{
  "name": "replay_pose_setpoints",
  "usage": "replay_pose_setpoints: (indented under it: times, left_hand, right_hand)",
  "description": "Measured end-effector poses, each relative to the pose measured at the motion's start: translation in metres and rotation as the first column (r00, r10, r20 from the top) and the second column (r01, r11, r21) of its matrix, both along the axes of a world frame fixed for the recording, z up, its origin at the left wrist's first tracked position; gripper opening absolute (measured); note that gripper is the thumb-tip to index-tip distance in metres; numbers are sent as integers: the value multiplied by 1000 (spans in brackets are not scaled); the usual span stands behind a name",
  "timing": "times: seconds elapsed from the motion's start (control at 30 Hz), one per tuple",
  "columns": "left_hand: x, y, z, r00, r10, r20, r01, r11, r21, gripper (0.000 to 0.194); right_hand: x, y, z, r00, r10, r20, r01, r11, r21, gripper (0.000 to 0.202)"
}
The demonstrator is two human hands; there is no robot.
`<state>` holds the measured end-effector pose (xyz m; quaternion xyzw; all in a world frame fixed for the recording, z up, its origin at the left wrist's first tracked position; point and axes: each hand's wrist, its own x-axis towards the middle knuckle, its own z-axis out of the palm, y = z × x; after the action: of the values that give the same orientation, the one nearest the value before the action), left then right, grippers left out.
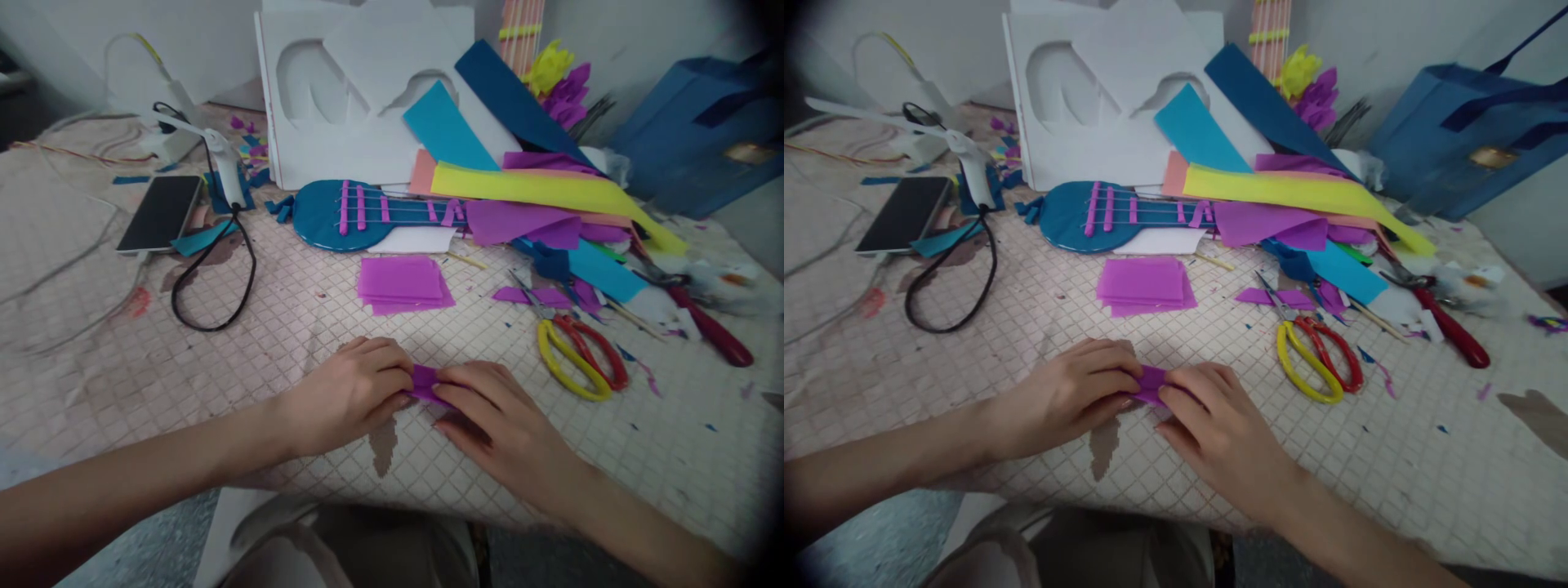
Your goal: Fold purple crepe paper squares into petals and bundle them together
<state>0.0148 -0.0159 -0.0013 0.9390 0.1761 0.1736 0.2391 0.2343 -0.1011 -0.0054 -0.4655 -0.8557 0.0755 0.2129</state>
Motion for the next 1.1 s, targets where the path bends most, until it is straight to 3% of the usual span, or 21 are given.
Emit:
replay_pose_setpoints:
  times: [0.17, 0.4, 0.67, 1.1]
  left_hand:
    - [2, 3, 3, 998, 42, 45, -36, 991, -132, 14]
    - [6, 10, 8, 993, 117, 11, -110, 962, -249, 14]
    - [12, 14, 8, 981, 182, -67, -192, 958, -214, 11]
    - [16, 16, 5, 967, 227, -120, -244, 956, -160, 12]
  right_hand:
    - [2, 0, -5, 996, -49, -76, 47, 998, -35, 20]
    - [0, 13, 6, 968, -143, -207, 101, 974, -203, 14]
    - [3, 29, 9, 954, -209, -213, 134, 938, -321, 13]
    - [2, 34, 10, 961, -228, -159, 163, 925, -344, 13]
